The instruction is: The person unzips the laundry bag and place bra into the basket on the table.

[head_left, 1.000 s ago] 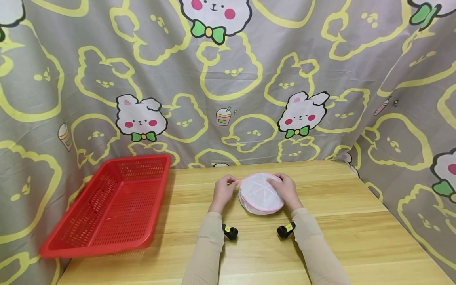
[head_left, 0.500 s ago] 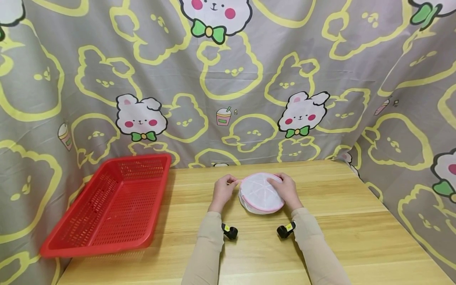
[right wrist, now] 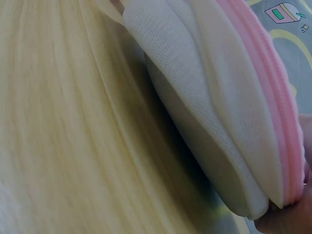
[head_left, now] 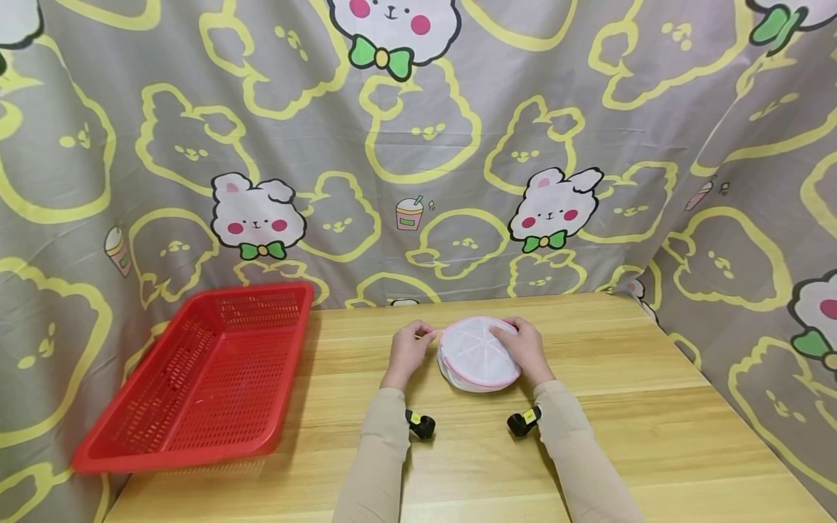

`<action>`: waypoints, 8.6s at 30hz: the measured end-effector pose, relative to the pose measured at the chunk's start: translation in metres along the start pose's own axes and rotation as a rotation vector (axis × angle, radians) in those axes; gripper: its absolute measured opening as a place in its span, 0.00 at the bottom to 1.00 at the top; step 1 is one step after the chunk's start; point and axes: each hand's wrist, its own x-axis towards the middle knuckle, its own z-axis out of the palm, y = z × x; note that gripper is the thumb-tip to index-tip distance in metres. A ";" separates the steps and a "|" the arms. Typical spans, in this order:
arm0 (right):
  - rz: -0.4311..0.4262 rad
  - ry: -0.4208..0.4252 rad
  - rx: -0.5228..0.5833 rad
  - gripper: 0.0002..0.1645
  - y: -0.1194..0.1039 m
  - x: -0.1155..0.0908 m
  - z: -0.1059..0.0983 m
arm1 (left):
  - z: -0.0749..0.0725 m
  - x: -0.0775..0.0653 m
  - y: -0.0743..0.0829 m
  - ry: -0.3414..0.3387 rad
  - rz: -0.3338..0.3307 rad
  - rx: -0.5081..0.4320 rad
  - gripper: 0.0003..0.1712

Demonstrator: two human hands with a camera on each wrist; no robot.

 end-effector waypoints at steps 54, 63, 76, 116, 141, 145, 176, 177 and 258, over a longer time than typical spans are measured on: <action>0.002 0.037 -0.013 0.28 0.007 0.004 0.001 | -0.005 0.001 -0.001 -0.031 0.000 -0.019 0.05; 0.006 0.040 -0.008 0.28 0.007 0.003 0.001 | -0.005 0.002 -0.002 -0.045 -0.018 -0.029 0.05; 0.017 0.042 0.002 0.27 0.006 0.004 0.001 | -0.007 0.001 -0.001 -0.066 -0.037 -0.072 0.05; 0.020 0.046 -0.001 0.28 0.009 0.005 0.002 | -0.019 0.000 -0.004 -0.162 0.015 -0.079 0.04; 0.031 0.058 0.000 0.27 0.005 0.003 0.003 | -0.024 0.001 -0.005 -0.220 -0.001 -0.099 0.06; 0.032 0.056 -0.005 0.28 0.004 0.002 0.003 | -0.024 0.000 -0.005 -0.229 -0.004 -0.092 0.05; 0.051 0.033 -0.027 0.30 0.002 0.001 0.000 | -0.026 -0.001 -0.005 -0.263 -0.040 -0.099 0.05; 0.049 0.035 -0.028 0.30 0.002 0.001 0.000 | -0.026 -0.001 -0.005 -0.262 -0.040 -0.101 0.05; -0.007 -0.340 0.334 0.40 0.030 0.008 -0.063 | -0.072 0.000 0.011 0.031 0.016 -0.137 0.08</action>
